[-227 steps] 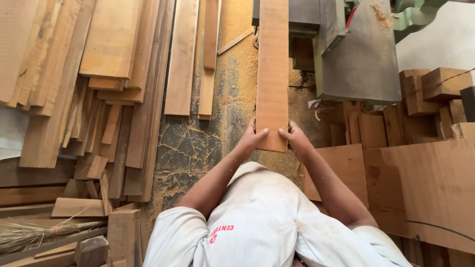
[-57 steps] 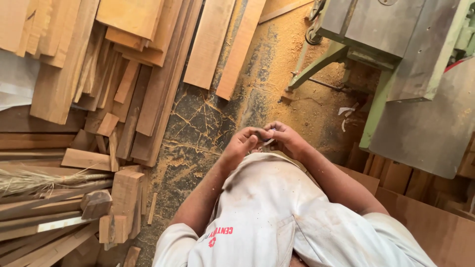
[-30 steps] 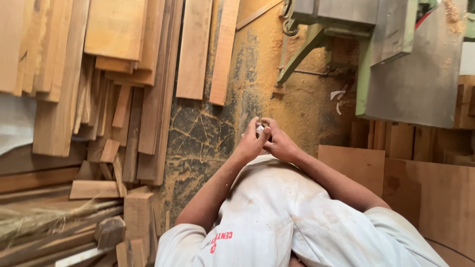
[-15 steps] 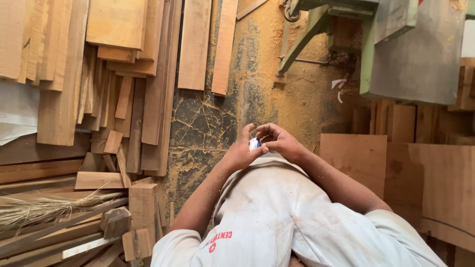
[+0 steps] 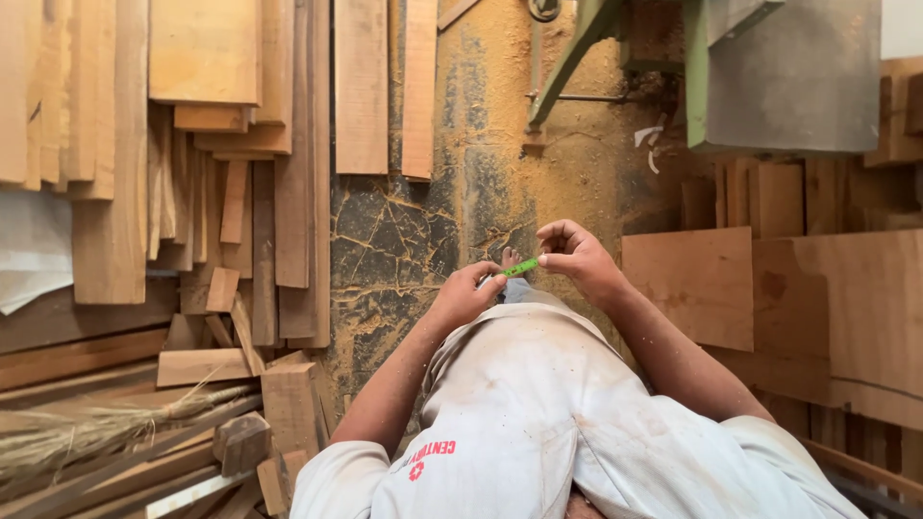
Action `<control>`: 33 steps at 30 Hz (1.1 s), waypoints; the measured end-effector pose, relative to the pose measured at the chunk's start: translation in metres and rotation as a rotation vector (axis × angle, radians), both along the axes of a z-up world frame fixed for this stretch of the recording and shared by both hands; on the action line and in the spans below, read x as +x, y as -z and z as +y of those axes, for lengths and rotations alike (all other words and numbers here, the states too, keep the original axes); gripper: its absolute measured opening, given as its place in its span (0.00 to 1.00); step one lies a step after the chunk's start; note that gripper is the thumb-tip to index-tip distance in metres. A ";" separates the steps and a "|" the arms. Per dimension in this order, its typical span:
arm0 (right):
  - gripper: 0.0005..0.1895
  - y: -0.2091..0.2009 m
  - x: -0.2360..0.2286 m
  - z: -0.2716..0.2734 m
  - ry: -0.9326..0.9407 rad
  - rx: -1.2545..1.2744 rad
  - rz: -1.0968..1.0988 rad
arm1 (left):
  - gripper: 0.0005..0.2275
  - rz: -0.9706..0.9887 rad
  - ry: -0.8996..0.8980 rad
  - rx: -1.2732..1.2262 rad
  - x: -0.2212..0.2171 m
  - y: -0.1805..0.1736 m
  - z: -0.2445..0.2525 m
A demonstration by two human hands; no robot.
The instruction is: Jointing a wooden board on a power jointer and then measuring its dimensions using a tape measure.
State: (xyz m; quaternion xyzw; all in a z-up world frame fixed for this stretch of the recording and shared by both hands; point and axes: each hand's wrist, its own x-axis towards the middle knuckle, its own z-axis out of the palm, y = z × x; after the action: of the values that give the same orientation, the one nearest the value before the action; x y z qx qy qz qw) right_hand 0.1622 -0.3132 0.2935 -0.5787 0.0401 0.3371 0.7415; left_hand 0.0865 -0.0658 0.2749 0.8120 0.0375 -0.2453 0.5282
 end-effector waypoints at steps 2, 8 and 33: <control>0.19 -0.001 -0.007 0.002 0.012 -0.010 -0.022 | 0.16 -0.024 0.001 -0.049 0.002 0.014 -0.009; 0.17 0.013 -0.027 -0.008 0.022 -0.063 -0.015 | 0.15 -0.016 -0.070 -0.279 0.012 0.024 -0.036; 0.26 -0.022 -0.036 -0.041 -0.011 -0.602 -0.339 | 0.30 0.310 0.003 -0.537 0.047 0.041 -0.129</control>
State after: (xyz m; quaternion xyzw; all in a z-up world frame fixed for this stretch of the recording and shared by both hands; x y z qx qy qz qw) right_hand 0.1265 -0.3540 0.3156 -0.8196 0.0109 0.2130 0.5317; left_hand 0.1336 -0.1949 0.2339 0.5965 0.0505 -0.3683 0.7114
